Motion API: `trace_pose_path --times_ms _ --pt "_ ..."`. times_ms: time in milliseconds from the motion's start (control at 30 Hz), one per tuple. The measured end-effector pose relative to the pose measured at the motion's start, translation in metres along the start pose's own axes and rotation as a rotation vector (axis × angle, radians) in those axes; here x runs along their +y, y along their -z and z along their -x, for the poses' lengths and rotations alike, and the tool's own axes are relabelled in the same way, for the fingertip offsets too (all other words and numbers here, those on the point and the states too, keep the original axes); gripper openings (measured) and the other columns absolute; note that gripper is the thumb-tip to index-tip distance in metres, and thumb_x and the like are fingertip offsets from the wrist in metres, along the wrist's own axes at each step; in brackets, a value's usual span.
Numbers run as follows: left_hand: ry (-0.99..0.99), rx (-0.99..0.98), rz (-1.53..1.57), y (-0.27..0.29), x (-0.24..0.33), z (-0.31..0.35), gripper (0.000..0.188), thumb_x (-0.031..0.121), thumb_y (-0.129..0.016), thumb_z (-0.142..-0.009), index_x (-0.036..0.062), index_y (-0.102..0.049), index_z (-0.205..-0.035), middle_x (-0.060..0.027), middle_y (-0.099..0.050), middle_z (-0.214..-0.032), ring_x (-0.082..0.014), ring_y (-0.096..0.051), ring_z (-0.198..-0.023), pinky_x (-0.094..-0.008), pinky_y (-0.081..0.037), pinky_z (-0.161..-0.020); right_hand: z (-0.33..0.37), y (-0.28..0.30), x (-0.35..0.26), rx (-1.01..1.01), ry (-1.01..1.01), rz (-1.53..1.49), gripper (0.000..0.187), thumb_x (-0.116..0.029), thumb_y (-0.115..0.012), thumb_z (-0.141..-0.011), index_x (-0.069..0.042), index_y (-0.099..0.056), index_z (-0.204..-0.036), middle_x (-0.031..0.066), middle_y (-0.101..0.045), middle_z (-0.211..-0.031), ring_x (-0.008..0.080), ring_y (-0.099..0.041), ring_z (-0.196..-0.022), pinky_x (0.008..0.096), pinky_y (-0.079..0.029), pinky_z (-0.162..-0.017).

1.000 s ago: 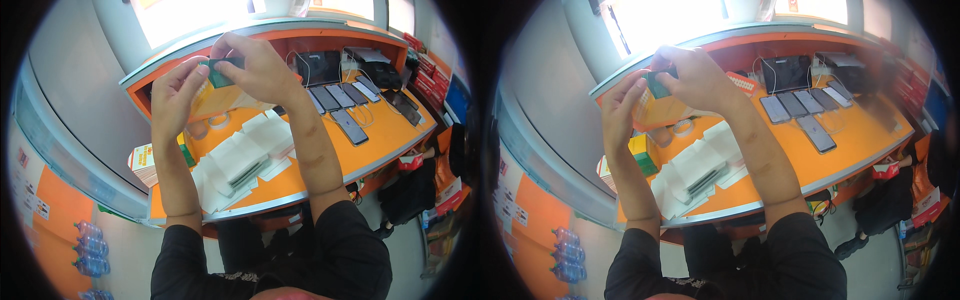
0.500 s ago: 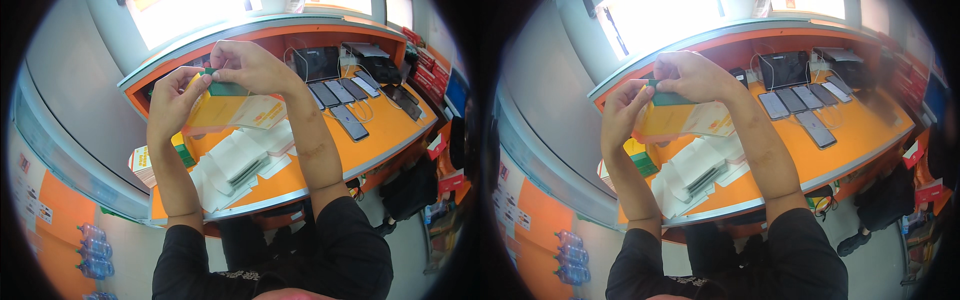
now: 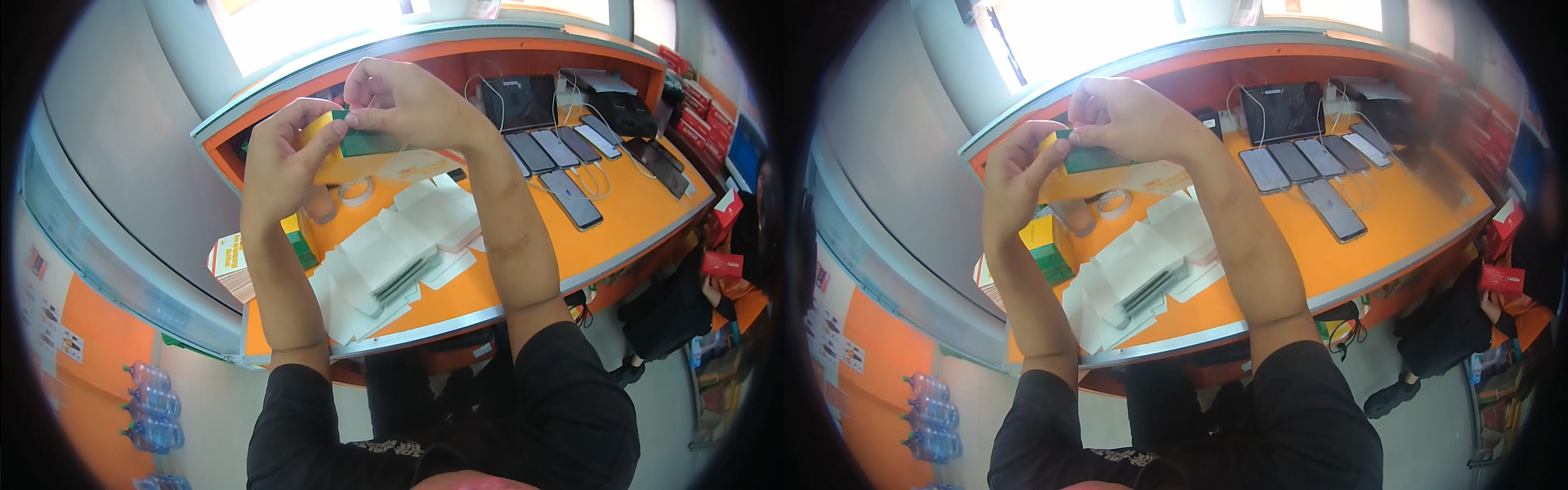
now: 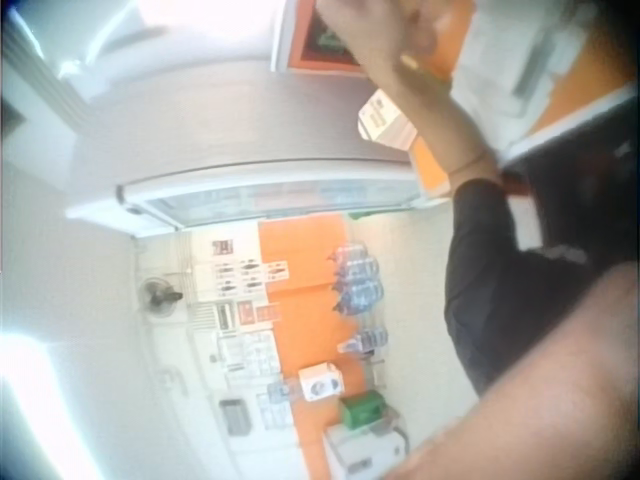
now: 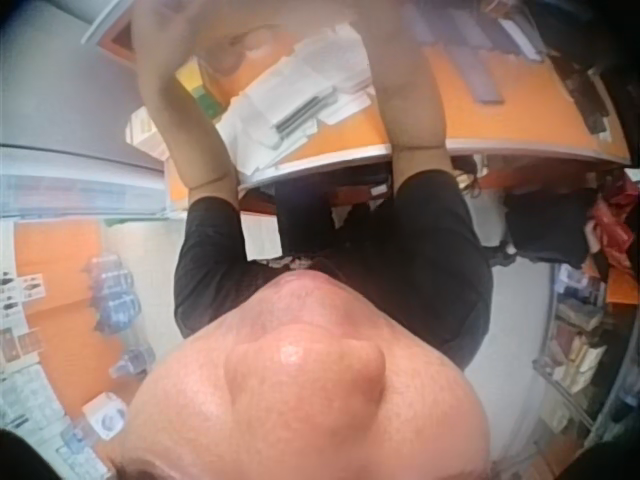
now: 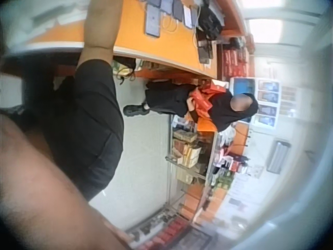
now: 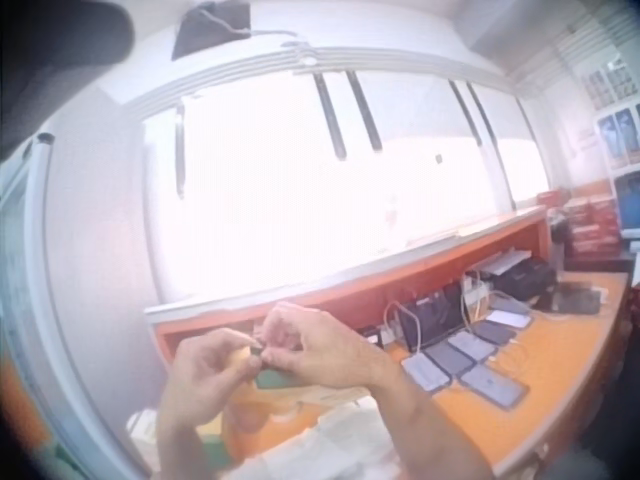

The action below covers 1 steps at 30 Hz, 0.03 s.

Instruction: The person assembles small paper packs by folding white sheets around green and yellow rectangular inserts. They repeatedly pick up a sheet, wrap it around the insert, and fold the edges to form a neat packet. The process is performed one at a time on an orange desk, with finished packs stacked to the side.

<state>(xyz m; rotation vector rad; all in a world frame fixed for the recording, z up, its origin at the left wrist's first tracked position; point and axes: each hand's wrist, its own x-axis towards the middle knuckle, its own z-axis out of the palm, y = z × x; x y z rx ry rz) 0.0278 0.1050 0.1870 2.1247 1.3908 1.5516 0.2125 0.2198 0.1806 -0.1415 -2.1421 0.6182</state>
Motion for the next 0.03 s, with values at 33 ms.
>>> trace_pose_path --times_ms 33 --pt "0.005 -0.003 -0.002 0.0001 -0.0004 0.0014 0.034 0.027 -0.078 -0.089 0.001 -0.071 -0.111 -0.0066 -0.072 -0.09 -0.0114 -0.065 -0.08 -0.027 -0.051 -0.075 0.0009 0.0008 -0.0006 -0.023 -0.043 -0.063 0.018 -0.019 -0.07 -0.095 -0.006 -0.061 -0.103 0.0027 -0.063 -0.099 0.0127 -0.06 -0.091 0.0293 -0.051 -0.085"
